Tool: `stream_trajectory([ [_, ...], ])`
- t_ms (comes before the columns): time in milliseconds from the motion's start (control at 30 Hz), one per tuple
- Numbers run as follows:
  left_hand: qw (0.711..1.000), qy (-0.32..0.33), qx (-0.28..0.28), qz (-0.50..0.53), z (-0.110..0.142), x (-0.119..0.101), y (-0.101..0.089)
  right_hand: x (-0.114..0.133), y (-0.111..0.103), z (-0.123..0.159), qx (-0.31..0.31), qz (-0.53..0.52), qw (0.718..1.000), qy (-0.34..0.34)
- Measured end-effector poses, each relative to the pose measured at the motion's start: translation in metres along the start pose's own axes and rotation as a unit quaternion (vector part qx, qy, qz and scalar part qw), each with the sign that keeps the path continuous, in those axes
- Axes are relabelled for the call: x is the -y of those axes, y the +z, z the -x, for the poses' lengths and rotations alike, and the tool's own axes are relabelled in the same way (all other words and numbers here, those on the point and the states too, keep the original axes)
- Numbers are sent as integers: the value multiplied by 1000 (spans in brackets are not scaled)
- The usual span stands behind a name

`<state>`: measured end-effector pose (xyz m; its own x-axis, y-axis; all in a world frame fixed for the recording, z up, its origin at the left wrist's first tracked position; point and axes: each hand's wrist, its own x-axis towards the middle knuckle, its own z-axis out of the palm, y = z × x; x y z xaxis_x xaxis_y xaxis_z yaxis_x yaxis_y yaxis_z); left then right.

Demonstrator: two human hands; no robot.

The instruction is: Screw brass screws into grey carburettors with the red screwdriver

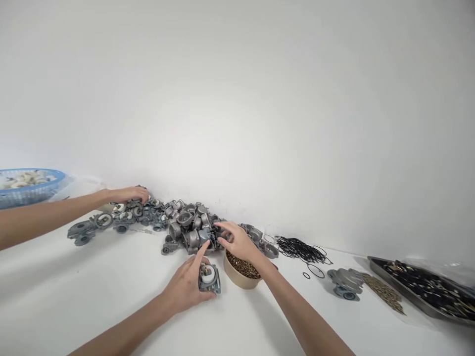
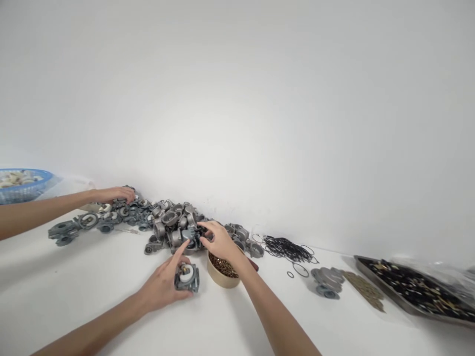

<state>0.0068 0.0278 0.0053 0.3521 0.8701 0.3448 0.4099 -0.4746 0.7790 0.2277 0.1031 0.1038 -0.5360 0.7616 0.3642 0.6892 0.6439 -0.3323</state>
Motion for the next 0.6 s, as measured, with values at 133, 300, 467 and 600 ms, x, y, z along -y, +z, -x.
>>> stream_trajectory([
  [133, 1000, -10, -18, 16, -10, 14, -4, 7, -8, -44, 138, 18, 990, -36],
  [300, 999, -31, -32, 13, -20, 26, -11, 10, 1, -57, 191, 49, 980, -35],
  [467, 999, -39, -14, 11, -20, 22, -17, 11, 6, -58, 192, 38, 981, -2],
  [600, 999, -45, -9, 8, -19, 20, -19, 10, 2, -57, 186, -1, 982, 29],
])
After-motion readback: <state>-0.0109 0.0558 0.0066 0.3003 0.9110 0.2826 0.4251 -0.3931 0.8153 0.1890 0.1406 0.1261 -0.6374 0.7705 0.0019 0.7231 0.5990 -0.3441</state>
